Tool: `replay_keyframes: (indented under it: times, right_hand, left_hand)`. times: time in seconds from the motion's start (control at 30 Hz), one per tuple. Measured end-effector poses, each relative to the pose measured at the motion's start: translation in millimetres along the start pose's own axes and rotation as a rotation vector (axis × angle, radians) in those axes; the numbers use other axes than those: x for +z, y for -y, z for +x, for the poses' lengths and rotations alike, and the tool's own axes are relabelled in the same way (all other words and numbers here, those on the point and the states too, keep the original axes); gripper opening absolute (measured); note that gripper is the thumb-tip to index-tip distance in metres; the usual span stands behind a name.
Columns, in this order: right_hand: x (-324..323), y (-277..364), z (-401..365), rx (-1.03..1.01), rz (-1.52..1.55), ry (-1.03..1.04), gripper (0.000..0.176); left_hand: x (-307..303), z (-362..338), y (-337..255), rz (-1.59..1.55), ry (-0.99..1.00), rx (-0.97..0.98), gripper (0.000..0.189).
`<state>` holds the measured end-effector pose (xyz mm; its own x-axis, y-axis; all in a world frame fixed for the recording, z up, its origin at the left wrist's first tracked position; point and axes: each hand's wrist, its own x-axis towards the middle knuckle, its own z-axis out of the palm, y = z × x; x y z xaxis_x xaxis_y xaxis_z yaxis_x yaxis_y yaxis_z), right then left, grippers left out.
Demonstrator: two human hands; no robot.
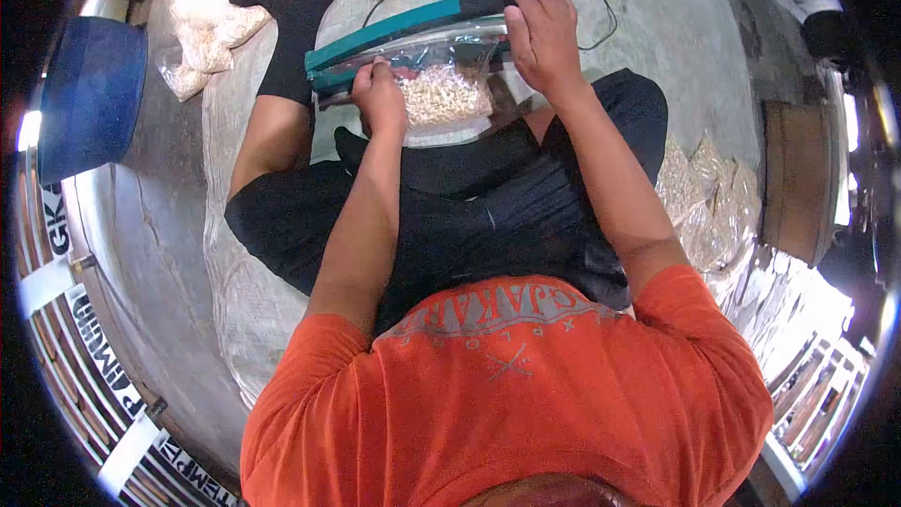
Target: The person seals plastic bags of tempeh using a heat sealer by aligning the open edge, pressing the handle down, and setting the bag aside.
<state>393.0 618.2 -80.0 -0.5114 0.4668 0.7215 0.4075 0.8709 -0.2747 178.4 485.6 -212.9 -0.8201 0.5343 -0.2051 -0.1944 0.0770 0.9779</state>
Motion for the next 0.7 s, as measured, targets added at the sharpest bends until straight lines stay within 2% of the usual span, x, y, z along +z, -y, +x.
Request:
replay_keyframes:
  times: [0.2, 0.37, 0.6, 0.7]
  right_hand:
    - [5.0, 2.4, -7.4, 0.063, -0.002, 0.035, 0.037]
    - [11.8, -3.0, -17.2, 0.124, 0.017, 0.035, 0.039]
    - [20.0, -6.0, -29.1, 0.146, 0.034, 0.024, 0.041]
    - [24.3, -4.7, -37.6, 0.236, -0.001, 0.112, 0.04]
  left_hand:
    - [-0.3, 7.7, 18.6, -0.065, -0.023, 0.056, 0.027]
    - [2.4, -10.0, -13.0, -0.059, 0.01, 0.03, 0.02]
    - [5.1, -15.1, -20.8, -0.139, -0.003, -0.008, 0.024]
    - [2.7, -17.3, -22.7, -0.089, 0.016, -0.015, 0.021]
